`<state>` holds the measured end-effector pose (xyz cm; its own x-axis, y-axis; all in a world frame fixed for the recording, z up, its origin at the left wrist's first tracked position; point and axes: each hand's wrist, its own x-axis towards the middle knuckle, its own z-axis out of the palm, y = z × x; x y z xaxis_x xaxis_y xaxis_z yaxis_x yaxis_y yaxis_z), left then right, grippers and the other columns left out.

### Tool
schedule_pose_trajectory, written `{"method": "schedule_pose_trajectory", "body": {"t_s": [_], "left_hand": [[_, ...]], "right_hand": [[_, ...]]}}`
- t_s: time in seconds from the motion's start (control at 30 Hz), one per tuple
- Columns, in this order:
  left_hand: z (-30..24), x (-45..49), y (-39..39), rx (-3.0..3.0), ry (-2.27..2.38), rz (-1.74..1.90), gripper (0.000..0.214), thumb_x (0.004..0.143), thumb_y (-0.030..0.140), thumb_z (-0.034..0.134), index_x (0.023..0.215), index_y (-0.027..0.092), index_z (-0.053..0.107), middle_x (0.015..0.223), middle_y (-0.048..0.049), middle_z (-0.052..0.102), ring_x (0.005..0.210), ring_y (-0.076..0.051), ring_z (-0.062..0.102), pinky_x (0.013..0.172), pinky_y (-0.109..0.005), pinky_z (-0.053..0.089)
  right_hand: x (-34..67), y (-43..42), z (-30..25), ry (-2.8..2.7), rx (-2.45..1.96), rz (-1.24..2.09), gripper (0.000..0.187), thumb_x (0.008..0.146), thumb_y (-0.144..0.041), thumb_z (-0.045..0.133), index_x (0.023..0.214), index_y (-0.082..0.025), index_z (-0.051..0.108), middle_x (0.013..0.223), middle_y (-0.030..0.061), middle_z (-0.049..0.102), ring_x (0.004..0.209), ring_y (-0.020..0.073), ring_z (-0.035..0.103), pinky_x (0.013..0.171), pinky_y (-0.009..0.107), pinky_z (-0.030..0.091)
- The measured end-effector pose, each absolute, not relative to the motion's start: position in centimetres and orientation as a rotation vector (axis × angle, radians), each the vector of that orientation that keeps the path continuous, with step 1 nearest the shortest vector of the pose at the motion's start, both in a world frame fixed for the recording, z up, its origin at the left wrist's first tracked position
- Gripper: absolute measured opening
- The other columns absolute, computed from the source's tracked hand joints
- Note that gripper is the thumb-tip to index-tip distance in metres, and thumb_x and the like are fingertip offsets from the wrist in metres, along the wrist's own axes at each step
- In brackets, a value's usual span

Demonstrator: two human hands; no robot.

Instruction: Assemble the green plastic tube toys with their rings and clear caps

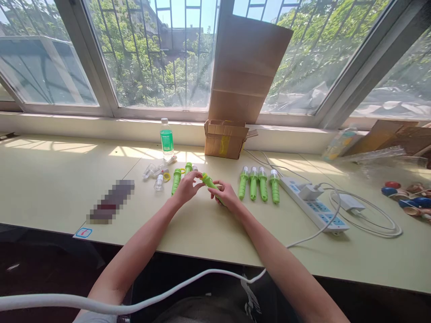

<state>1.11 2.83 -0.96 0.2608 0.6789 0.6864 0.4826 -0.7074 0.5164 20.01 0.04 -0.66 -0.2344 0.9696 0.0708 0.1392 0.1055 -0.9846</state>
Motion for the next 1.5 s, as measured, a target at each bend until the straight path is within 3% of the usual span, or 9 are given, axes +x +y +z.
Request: {"method": "schedule_pose_trajectory", "body": {"t_s": [0.37, 0.57, 0.8, 0.97, 1.17, 1.5], "left_hand": [[-0.6, 0.8, 2.9, 2.286, 1.053, 1.4, 0.038, 0.069, 0.026, 0.074, 0.1, 0.02, 0.052, 0.098, -0.005, 0.063, 0.09, -0.018, 0.064, 0.067, -0.031, 0.059], [-0.9, 0.9, 3.1, 2.344, 1.102, 1.5, 0.027, 0.073, 0.024, 0.07, 0.094, 0.019, 0.054, 0.088, -0.0032, 0.065, 0.079, -0.015, 0.065, 0.064, -0.031, 0.059], [-1.4, 0.5, 3.2, 2.415, 1.136, 1.456, 0.026, 0.072, 0.023, 0.071, 0.092, 0.019, 0.055, 0.089, -0.0032, 0.066, 0.077, -0.015, 0.064, 0.062, -0.03, 0.058], [-1.4, 0.7, 3.1, 2.413, 1.115, 1.452, 0.026, 0.074, 0.025, 0.069, 0.094, 0.02, 0.054, 0.091, -0.0039, 0.065, 0.084, -0.017, 0.064, 0.062, -0.029, 0.058], [-1.3, 1.0, 3.0, 2.366, 1.105, 1.435, 0.028, 0.072, 0.021, 0.07, 0.094, 0.02, 0.054, 0.095, -0.0042, 0.065, 0.084, -0.017, 0.063, 0.062, -0.03, 0.058], [-1.0, 1.0, 2.9, 2.325, 1.098, 1.453, 0.027, 0.074, 0.023, 0.07, 0.096, 0.019, 0.054, 0.093, -0.0037, 0.065, 0.083, -0.016, 0.064, 0.064, -0.03, 0.059]], "right_hand": [[19.9, -0.4, 0.0, -1.469, -1.099, 1.314, 0.044, 0.068, -0.052, 0.066, 0.093, -0.016, 0.058, 0.067, 0.0034, 0.065, 0.039, 0.009, 0.046, 0.034, 0.021, 0.031], [20.1, -0.4, 0.2, -1.539, -1.039, 1.371, 0.041, 0.073, -0.051, 0.061, 0.092, -0.016, 0.062, 0.073, 0.0038, 0.065, 0.043, 0.009, 0.048, 0.037, 0.021, 0.033], [19.8, -0.1, -0.8, -1.769, -1.173, 1.0, 0.037, 0.082, -0.051, 0.048, 0.073, -0.018, 0.061, 0.055, -0.0016, 0.055, 0.042, 0.0098, 0.046, 0.044, 0.023, 0.036], [19.6, -0.2, -0.9, -1.766, -1.19, 0.884, 0.034, 0.08, -0.05, 0.051, 0.077, -0.018, 0.061, 0.058, -0.0019, 0.054, 0.045, 0.0095, 0.044, 0.047, 0.024, 0.036], [19.6, -0.1, -1.1, -1.662, -1.19, 1.084, 0.039, 0.07, -0.047, 0.063, 0.095, -0.018, 0.061, 0.06, -0.0032, 0.056, 0.039, 0.0082, 0.041, 0.036, 0.022, 0.032], [19.6, -0.5, -0.3, -1.523, -1.079, 1.329, 0.038, 0.071, -0.048, 0.06, 0.092, -0.016, 0.061, 0.06, -0.0009, 0.059, 0.037, 0.008, 0.042, 0.032, 0.021, 0.03]]}}
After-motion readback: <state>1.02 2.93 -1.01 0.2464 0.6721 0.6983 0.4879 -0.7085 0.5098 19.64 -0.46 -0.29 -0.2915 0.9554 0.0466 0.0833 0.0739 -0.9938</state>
